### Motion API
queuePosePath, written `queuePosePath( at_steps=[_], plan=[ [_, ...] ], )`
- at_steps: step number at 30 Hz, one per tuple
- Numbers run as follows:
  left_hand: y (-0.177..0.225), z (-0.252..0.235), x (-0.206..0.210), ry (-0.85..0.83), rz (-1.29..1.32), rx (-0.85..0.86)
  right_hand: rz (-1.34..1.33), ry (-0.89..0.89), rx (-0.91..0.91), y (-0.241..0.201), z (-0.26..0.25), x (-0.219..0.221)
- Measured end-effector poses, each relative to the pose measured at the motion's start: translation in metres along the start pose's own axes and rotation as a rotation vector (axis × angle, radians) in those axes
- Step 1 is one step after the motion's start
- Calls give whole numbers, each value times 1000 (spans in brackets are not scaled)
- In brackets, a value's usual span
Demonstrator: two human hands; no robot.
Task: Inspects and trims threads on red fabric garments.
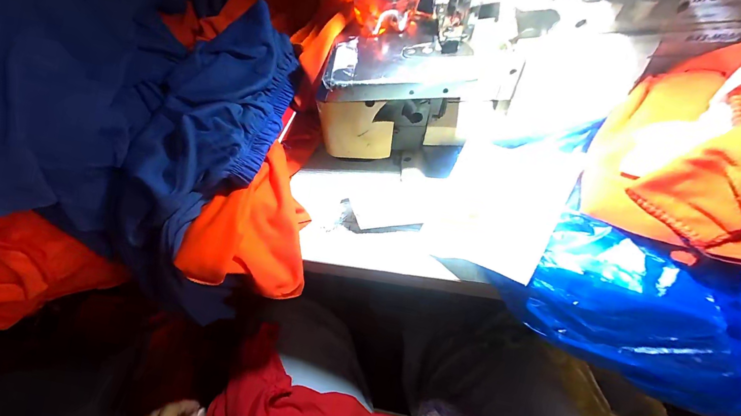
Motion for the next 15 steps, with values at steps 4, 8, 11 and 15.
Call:
queuePosePath(
  at_steps=[4, 8, 11, 15],
  plan=[
    [50, -41, 26, -43, 65, 12, -150, -61, 332, 17, -55, 2],
    [72, -63, 44, -112, -3, -15, -31, -368, 253, 9, -73, 26],
    [76, -50, 19, 2, 464, 385, -74, -193, 67, 3, -47, 21],
    [107, -18, -9, -192, 749, 571, -298, 12, 23, 4, -29, 4]
  ],
)
Point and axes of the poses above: each hand's wrist, its own z-axis away from the middle knuckle, its own x-axis out of the palm, y = z × x, the point moved 3 cm from there along -z, towards the middle knuckle, and after that the axes turned 14 degrees about -y, right-handed, at the moved point
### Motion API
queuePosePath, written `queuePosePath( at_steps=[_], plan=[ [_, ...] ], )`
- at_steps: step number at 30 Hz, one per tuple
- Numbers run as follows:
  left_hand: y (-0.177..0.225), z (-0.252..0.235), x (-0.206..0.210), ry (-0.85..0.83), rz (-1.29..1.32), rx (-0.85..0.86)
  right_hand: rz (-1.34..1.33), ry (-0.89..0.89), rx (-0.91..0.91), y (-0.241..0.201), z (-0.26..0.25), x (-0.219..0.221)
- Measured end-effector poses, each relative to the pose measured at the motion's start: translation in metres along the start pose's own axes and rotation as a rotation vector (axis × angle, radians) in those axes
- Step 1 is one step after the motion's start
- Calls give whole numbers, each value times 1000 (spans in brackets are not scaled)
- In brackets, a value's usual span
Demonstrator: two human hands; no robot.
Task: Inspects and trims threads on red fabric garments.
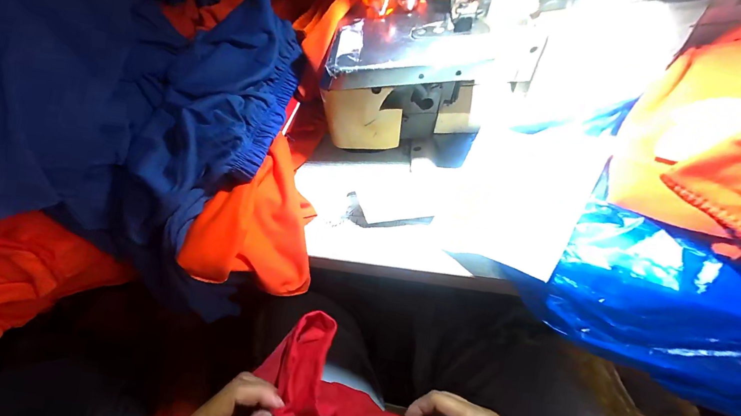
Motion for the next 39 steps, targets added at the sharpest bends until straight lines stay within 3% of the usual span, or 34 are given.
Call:
queuePosePath(
  at_steps=[6, 10, 16, 21, 23, 25, 30, 37, 39],
  plan=[
    [12, 0, 37, -226, -35, 58, -431, -133, -116, -52, -18, 10],
    [16, 0, 56, -330, -114, 37, -573, -9, -124, -51, -25, 18],
    [20, -2, 54, -85, -301, -109, -644, 124, -293, -50, -9, 19],
    [41, -21, 78, -182, -586, -65, -658, 185, -358, -64, -4, 27],
    [46, -25, 81, -123, -615, -46, -664, 266, -349, -65, -3, 24],
    [46, -27, 66, -22, -478, -88, -713, 334, -346, -61, 2, 15],
    [36, -24, 26, 202, 147, -193, -753, 393, -325, -43, 13, 3],
    [33, -29, 29, 241, 329, -218, -814, 443, -212, -42, 3, 1],
    [33, -30, 30, 229, 352, -221, -649, 496, -176, -40, 3, -1]
  ],
)
Point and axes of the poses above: each hand's wrist, its own z-axis away from the middle knuckle, its own x-axis out of the palm, y = z × x, the point moved 3 cm from there along -z, towards the middle knuckle, and after that the axes turned 14 degrees about -y, right-handed, at the moved point
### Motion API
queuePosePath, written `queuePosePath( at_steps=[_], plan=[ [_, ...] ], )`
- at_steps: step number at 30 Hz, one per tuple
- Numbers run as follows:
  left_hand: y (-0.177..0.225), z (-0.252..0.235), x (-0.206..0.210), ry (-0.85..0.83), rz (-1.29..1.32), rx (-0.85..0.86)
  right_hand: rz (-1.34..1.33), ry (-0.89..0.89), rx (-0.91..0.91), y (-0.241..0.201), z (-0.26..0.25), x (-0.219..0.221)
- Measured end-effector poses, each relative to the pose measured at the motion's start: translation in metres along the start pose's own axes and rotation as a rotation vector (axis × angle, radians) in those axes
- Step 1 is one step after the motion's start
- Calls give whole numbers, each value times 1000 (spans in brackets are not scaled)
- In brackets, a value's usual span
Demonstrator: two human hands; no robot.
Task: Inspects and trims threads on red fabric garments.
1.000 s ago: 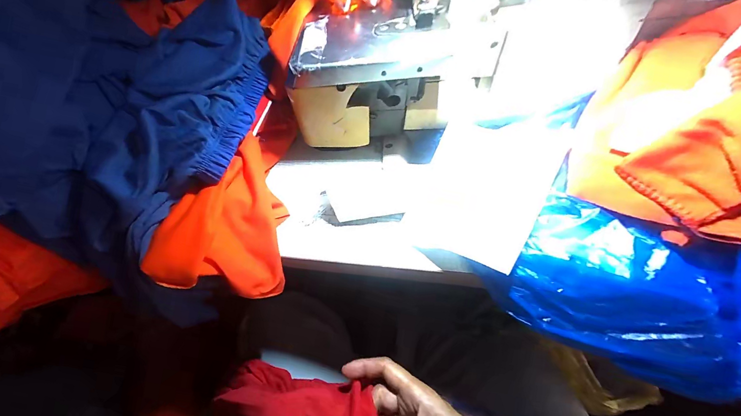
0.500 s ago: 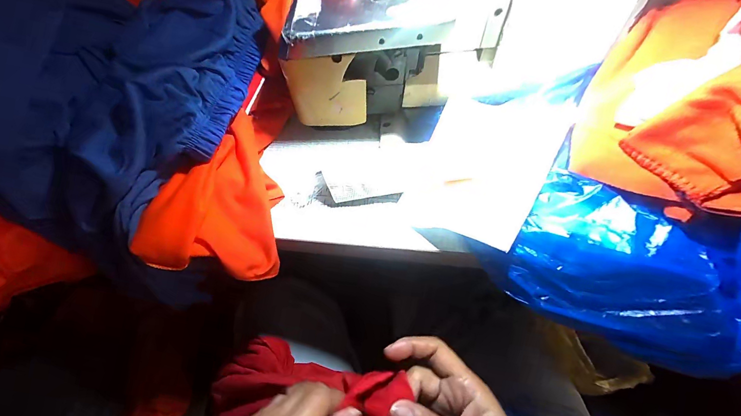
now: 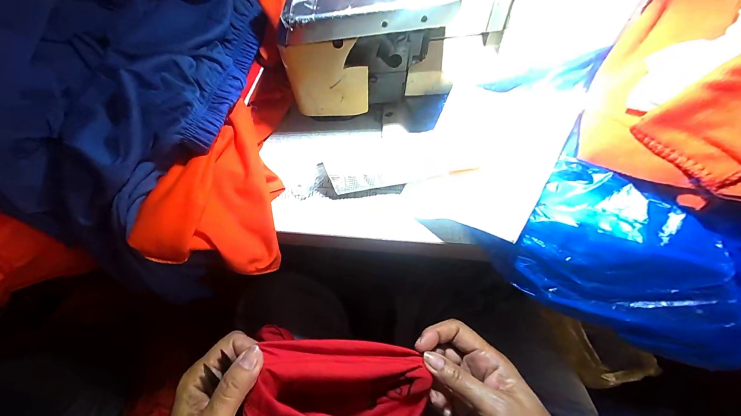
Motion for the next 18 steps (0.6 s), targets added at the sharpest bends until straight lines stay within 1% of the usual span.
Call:
queuePosePath(
  at_steps=[1, 3, 5, 7, 9, 11, 15, 16, 18],
  plan=[
    [0, 0, 1, -9, 9, -1, 179, 8, -66, 2, 0, -1],
    [0, -1, 4, -22, 28, 5, 566, -20, -283, 2, 1, 2],
    [-1, -3, 6, -44, 32, 12, 726, -160, -445, -4, -2, 17],
    [-2, -5, 8, -78, 16, 15, 791, -345, -505, -7, -8, 38],
    [0, -8, 9, -105, 10, 24, 831, -469, -495, -2, -17, 53],
    [5, -10, 9, -104, 14, 43, 819, -485, -469, 6, -26, 64],
    [13, -11, 5, -81, 67, 70, 796, -389, -417, 13, -36, 68],
    [13, -11, 3, -68, 73, 73, 791, -398, -412, 12, -36, 68],
    [14, -13, -2, -2, 69, 74, 705, -477, -378, 9, -34, 65]
  ],
)
Point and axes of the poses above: each hand's wrist, its own z-axis away from the middle knuckle, its own x-axis out of the palm, y = z × x, the point moved 3 cm from there along -z, towards the middle knuckle, and after that the axes turned 14 degrees about -y, right-handed, at the moved point
